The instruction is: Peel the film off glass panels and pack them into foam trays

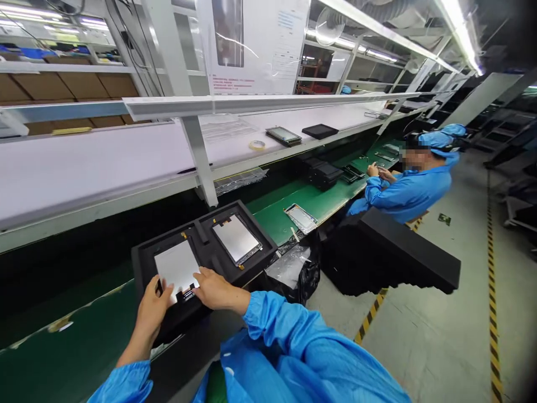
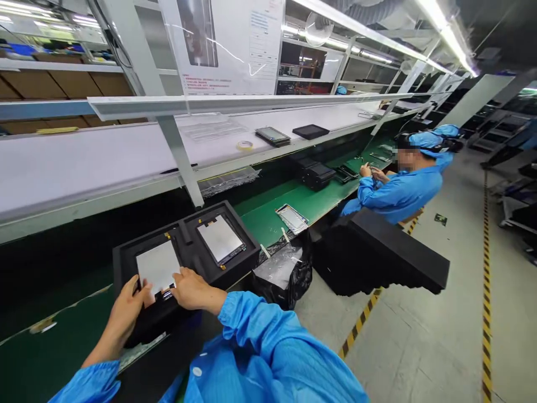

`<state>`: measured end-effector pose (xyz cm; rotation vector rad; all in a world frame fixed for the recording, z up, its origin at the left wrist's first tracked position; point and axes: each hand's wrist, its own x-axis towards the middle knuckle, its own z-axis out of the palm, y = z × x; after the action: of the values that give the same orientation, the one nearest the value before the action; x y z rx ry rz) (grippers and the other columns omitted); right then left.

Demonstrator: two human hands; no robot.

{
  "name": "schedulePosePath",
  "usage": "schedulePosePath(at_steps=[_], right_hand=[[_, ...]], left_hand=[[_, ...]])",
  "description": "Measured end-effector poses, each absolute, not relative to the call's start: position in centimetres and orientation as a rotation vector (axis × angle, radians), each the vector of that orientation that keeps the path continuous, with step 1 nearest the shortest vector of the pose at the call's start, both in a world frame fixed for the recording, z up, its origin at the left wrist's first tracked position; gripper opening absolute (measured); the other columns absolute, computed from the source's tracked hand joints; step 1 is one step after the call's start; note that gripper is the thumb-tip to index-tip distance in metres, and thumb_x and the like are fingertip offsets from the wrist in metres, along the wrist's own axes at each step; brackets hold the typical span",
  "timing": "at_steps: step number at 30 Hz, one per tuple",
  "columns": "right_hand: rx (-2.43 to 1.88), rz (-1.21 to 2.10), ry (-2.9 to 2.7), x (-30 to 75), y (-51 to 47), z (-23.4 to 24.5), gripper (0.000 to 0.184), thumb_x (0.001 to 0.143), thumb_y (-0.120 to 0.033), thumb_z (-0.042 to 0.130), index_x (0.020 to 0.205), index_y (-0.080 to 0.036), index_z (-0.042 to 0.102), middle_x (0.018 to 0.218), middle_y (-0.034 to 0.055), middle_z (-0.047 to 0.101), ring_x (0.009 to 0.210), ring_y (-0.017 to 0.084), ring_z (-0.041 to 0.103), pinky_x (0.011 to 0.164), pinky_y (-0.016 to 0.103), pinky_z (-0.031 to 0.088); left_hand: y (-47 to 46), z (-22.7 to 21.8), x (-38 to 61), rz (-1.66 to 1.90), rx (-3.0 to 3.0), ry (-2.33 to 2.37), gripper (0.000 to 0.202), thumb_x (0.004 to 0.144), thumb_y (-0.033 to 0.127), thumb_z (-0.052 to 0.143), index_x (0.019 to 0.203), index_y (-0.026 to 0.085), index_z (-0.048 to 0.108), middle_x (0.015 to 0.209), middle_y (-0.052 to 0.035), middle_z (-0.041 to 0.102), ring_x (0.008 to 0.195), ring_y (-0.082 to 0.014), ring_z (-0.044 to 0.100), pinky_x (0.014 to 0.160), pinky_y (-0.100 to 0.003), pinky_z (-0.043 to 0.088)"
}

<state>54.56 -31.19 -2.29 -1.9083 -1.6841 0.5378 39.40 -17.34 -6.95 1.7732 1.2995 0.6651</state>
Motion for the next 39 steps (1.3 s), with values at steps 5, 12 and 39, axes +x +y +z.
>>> schedulePosePath(at_steps=[5,12,39], right_hand=[[-1.706,0.320,-1.611,52.6,-35.8,-1.7,0.040,0.101,-0.026,0.051,0.139,-0.013,0.055,0.153,0.0180,0.050,0.144,0.026,0.045,0.120,0.044,0.039],[-1.734,0.564,-1.487,46.4,-42.3,-5.5,0.035,0.101,-0.025,0.047,0.129,-0.017,0.067,0.124,0.0105,0.073,0.115,0.022,0.070,0.103,0.034,0.054],[-1.774,1.204,-2.111,21.7,-27.6,-11.8,0.052,0.090,-0.030,0.054,0.140,-0.020,0.063,0.140,0.0147,0.064,0.132,0.032,0.059,0.112,0.044,0.046]], left_hand=[[-21.4,-3.9,35.3,0.801,1.895,1.240,0.067,0.084,0.054,0.056,0.143,0.024,0.052,0.169,-0.0098,0.031,0.149,-0.0347,0.039,0.124,-0.048,0.031],[-28.4,-6.8,24.0,0.794,1.750,1.342,0.052,0.085,0.058,0.055,0.130,0.032,0.062,0.163,-0.0038,0.042,0.143,-0.0370,0.048,0.121,-0.050,0.040],[-27.4,-12.0,-0.4,0.801,1.292,1.155,0.038,0.080,0.050,0.063,0.103,0.022,0.075,0.110,-0.0154,0.078,0.110,-0.0330,0.070,0.102,-0.047,0.051]])
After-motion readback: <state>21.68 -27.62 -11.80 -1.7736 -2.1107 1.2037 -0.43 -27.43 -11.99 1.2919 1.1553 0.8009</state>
